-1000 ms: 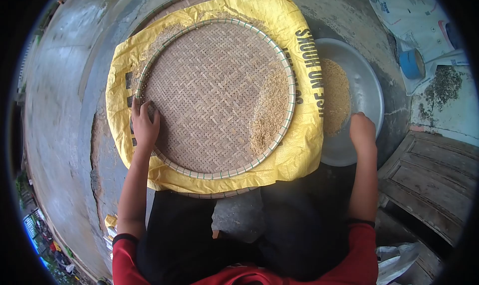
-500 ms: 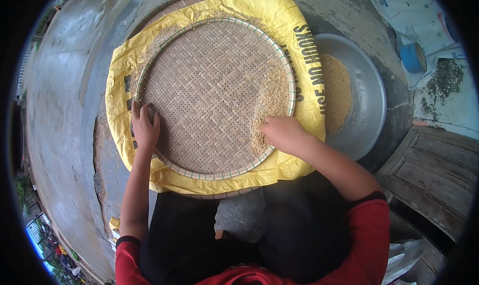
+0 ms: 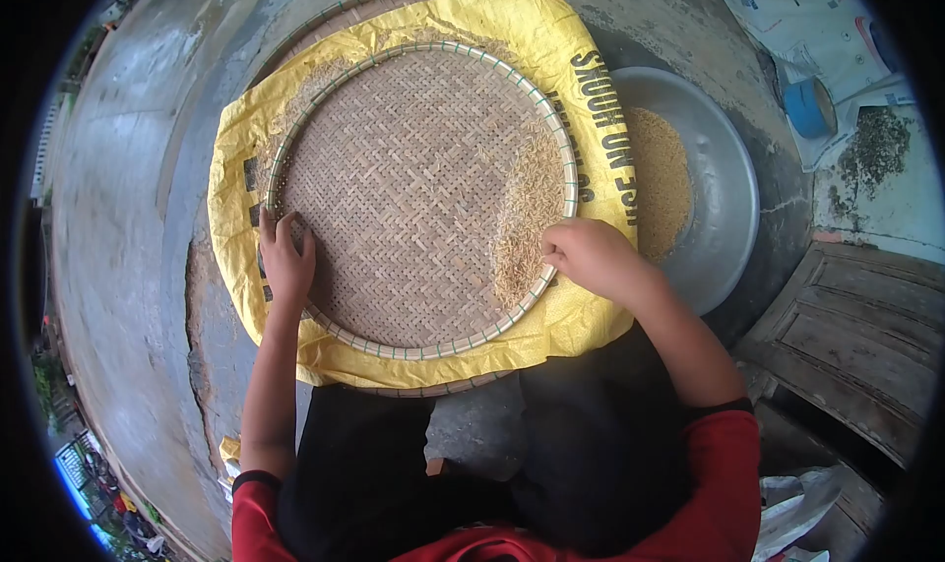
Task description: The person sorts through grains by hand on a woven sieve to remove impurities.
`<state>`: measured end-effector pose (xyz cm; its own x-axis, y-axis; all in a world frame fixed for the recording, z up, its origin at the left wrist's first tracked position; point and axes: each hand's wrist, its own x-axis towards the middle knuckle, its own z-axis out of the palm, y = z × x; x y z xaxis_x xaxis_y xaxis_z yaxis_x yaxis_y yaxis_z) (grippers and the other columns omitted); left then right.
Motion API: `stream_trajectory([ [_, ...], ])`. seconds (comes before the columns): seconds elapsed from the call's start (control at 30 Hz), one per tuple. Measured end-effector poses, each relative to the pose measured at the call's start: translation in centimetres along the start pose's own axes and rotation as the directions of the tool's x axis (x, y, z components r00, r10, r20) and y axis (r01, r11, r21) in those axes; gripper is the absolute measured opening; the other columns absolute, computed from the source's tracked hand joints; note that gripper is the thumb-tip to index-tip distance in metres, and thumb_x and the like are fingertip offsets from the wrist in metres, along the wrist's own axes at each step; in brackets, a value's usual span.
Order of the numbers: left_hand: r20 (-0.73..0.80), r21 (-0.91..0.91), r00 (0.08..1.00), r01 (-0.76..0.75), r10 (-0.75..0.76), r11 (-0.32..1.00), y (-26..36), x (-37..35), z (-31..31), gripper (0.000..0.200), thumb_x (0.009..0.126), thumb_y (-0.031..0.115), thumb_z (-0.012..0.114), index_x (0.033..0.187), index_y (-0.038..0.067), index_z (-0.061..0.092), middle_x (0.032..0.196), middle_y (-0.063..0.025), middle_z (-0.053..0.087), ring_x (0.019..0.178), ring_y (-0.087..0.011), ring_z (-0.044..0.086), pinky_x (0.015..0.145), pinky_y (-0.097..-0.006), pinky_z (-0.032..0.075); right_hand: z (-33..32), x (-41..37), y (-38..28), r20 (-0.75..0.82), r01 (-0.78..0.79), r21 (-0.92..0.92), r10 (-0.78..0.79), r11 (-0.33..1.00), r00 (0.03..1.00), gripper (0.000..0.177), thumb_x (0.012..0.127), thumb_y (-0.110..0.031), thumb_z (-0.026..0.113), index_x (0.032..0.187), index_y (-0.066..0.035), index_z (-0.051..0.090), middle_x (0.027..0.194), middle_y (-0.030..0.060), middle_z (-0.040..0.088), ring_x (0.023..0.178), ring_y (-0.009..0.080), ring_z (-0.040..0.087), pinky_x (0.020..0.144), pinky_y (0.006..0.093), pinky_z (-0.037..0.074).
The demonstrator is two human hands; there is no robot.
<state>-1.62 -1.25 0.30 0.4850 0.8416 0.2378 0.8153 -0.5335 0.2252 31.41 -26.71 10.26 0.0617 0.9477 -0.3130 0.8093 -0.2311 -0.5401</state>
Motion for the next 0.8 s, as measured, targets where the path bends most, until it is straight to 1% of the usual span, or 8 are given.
stream_trajectory([
  [0.1, 0.017, -0.015, 1.0, 0.014, -0.014, 1.0, 0.0, 0.0, -0.2, 0.037, 0.081, 0.02, 0.063, 0.115, 0.008, 0.054, 0.138, -0.0277, 0.032, 0.121, -0.044, 0.041, 0.098, -0.0454, 0.038, -3.4, -2.7, 0.8, -0.129, -0.288, 0.133, 0.304, 0.948, 0.944, 0.01, 0.076, -0.009, 0.066, 0.081, -0.002, 0.061, 0.076, 0.0136, 0.062, 0.073, 0.0298, 0.061, 0.064, 0.0375, 0.047],
  [0.17, 0.034, -0.032, 0.999, 0.038, -0.037, 0.999, 0.3, 0.1, -0.2, 0.036, 0.082, 0.02, 0.063, 0.115, 0.009, 0.054, 0.138, -0.0277, 0.032, 0.124, -0.0442, 0.037, 0.1, -0.0454, 0.037, -4.5, -4.5, 3.1, -0.245, -0.434, -0.005, 0.42, 0.901, 0.874, 0.009, 0.079, -0.01, 0.062, 0.084, -0.002, 0.063, 0.077, 0.0149, 0.062, 0.073, 0.0314, 0.061, 0.066, 0.0394, 0.048],
  [0.2, 0.035, -0.027, 0.999, 0.04, -0.039, 0.999, 0.3, 0.1, -0.3, 0.036, 0.082, 0.02, 0.062, 0.115, 0.009, 0.054, 0.138, -0.0277, 0.032, 0.124, -0.0443, 0.037, 0.1, -0.0453, 0.037, -4.6, -5.4, 4.3, -0.247, -0.434, -0.008, 0.419, 0.901, 0.874, 0.009, 0.079, -0.01, 0.062, 0.084, -0.002, 0.063, 0.077, 0.0149, 0.062, 0.073, 0.0314, 0.061, 0.066, 0.0394, 0.048],
  [0.27, 0.035, -0.021, 0.998, 0.046, -0.046, 0.999, 0.4, 0.0, -0.4, 0.036, 0.082, 0.02, 0.062, 0.115, 0.009, 0.054, 0.138, -0.0278, 0.032, 0.124, -0.0444, 0.037, 0.1, -0.0453, 0.036, -3.6, -6.3, 6.1, -0.496, -0.618, -0.296, 0.436, 0.728, 0.751, 0.012, 0.082, -0.011, 0.057, 0.086, -0.003, 0.063, 0.079, 0.0167, 0.062, 0.076, 0.0331, 0.062, 0.068, 0.0418, 0.048],
  [0.37, 0.038, -0.012, 0.998, 0.04, -0.039, 0.999, 0.5, 0.1, -0.4, 0.036, 0.082, 0.019, 0.062, 0.115, 0.008, 0.054, 0.138, -0.0281, 0.032, 0.123, -0.0444, 0.038, 0.1, -0.0452, 0.036, -2.5, -5.6, 6.2, -0.468, -0.635, -0.231, 0.488, 0.737, 0.737, 0.014, 0.084, -0.012, 0.053, 0.091, -0.004, 0.064, 0.083, 0.0169, 0.063, 0.081, 0.0345, 0.061, 0.071, 0.0429, 0.048],
  [0.5, 0.015, -0.012, 1.0, 0.005, -0.004, 1.0, 0.0, 0.0, 0.0, 0.037, 0.081, 0.02, 0.062, 0.115, 0.008, 0.054, 0.138, -0.0277, 0.032, 0.121, -0.0441, 0.04, 0.099, -0.0455, 0.037, -2.5, -2.5, 3.0, -0.418, -0.551, -0.112, 0.464, 0.827, 0.781, 0.017, 0.084, -0.014, 0.055, 0.096, -0.007, 0.064, 0.089, 0.0148, 0.062, 0.083, 0.0339, 0.061, 0.072, 0.0412, 0.049],
  [0.7, 0.018, -0.004, 1.0, 0.015, -0.015, 1.0, 0.1, -0.1, -0.1, 0.038, 0.081, 0.02, 0.063, 0.116, 0.008, 0.054, 0.139, -0.0267, 0.032, 0.121, -0.0428, 0.041, 0.098, -0.0454, 0.038, -1.0, 1.2, 3.0, -0.364, -0.143, -0.053, 0.114, 0.988, 0.924, 0.021, 0.082, -0.016, 0.062, 0.102, -0.007, 0.063, 0.095, 0.0092, 0.061, 0.083, 0.0303, 0.061, 0.072, 0.0383, 0.049],
  [0.8, 0.003, -0.009, 1.0, 0.015, -0.015, 1.0, -0.2, -0.1, 0.2, 0.038, 0.081, 0.02, 0.062, 0.116, 0.008, 0.054, 0.139, -0.0263, 0.032, 0.121, -0.0424, 0.041, 0.098, -0.0453, 0.038, -0.4, 2.0, 3.2, -0.327, -0.121, -0.274, 0.026, 0.954, 0.945, 0.016, 0.081, -0.019, 0.062, 0.094, -0.01, 0.061, 0.092, 0.0059, 0.058, 0.078, 0.0271, 0.061, 0.069, 0.0375, 0.05],
])
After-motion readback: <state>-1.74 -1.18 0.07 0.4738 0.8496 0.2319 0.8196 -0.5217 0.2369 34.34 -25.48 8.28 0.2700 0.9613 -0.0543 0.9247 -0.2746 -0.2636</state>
